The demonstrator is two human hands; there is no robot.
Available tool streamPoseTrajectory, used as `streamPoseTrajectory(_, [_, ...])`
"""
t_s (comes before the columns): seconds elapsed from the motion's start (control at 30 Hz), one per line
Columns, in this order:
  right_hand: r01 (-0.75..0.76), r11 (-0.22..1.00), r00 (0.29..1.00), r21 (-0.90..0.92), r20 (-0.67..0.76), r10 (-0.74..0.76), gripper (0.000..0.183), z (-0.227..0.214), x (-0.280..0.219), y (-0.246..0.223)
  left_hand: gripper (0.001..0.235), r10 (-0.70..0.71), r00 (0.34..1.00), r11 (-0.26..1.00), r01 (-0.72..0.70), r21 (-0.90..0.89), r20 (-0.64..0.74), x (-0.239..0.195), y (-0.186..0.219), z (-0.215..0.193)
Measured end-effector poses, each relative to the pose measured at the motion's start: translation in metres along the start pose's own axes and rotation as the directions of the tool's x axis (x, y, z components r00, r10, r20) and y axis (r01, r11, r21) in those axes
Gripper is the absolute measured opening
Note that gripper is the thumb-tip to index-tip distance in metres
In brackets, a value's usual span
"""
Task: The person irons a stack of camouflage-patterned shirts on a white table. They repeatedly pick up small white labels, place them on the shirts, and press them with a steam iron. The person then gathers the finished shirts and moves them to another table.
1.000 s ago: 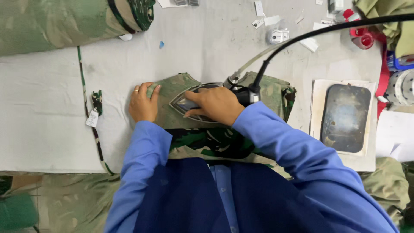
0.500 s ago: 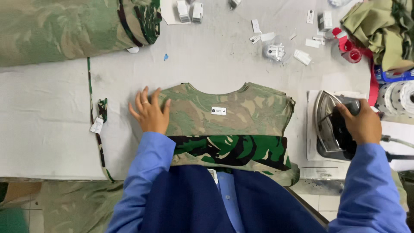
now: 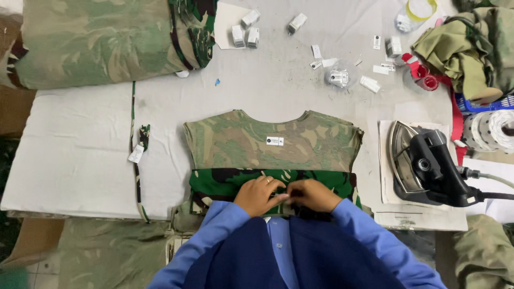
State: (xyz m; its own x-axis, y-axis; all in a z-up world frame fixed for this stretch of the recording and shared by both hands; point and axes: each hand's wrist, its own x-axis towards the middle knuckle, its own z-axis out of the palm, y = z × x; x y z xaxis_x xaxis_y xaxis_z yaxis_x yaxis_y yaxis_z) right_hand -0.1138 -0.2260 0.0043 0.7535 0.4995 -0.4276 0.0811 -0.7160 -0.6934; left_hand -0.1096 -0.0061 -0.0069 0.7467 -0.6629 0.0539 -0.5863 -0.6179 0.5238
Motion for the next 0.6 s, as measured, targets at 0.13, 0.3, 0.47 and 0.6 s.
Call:
streamPoseTrajectory(0.13, [-0.095, 0.988, 0.989, 0.118, -0.104, 0.108, 0.022, -0.006, -0.004, 0.005, 0.047, 0.007, 0.995, 1.000, -0.009, 0.022, 0.098, 0.002, 0.002, -0.001])
streamPoseTrajectory(0.3, [-0.057, 0.974, 0.969, -0.218, -0.245, 0.002, 0.028, -0.007, -0.025, -0.020, 0.026, -0.117, 0.971, 0.985, 0.087, 0.150, 0.206, 0.001, -0.015, 0.005])
streamPoseTrajectory(0.47, [-0.087, 0.989, 0.983, -0.116, -0.169, 0.067, 0.017, -0.023, -0.035, -0.016, 0.032, -0.086, 0.935, 0.995, 0.066, 0.069, 0.344, 0.005, -0.003, -0.032])
streamPoseTrajectory(0.6, [-0.104, 0.987, 0.969, -0.124, -0.234, 0.073, 0.019, -0.020, -0.035, -0.013, 0.041, 0.083, 0.972, 0.996, -0.078, -0.033, 0.219, 0.009, 0.016, -0.020])
